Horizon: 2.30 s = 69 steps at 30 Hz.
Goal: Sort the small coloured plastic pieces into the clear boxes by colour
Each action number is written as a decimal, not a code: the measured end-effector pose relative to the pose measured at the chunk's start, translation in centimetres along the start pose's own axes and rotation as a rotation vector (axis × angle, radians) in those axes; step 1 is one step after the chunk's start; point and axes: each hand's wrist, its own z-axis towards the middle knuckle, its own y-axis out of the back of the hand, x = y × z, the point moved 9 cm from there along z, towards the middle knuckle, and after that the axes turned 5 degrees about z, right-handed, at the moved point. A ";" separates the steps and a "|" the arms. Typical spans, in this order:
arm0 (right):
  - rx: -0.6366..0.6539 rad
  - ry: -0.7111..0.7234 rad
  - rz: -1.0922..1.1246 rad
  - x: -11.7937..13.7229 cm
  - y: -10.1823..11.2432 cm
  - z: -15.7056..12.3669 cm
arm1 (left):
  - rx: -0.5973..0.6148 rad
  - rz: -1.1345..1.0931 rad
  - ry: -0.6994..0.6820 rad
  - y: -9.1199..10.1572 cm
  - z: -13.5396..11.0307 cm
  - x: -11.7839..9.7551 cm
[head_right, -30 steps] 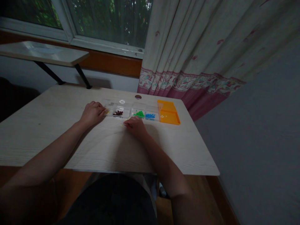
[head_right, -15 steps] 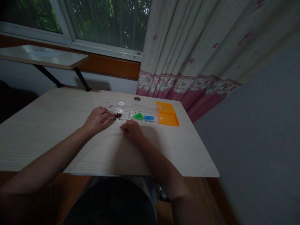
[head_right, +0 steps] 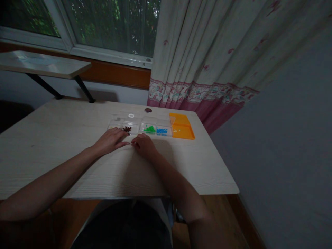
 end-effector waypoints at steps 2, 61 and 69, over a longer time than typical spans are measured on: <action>-0.001 0.005 0.012 -0.1 0.1 -0.1 | 0.007 0.022 -0.001 0.1 0.0 0.0; -0.218 -0.464 1.004 -5.9 0.7 -0.9 | 0.039 -0.009 -0.041 -0.7 0.4 -1.8; -0.465 -0.456 0.831 -8.5 3.5 -1.3 | 0.005 -0.052 -0.016 -0.7 0.4 -1.6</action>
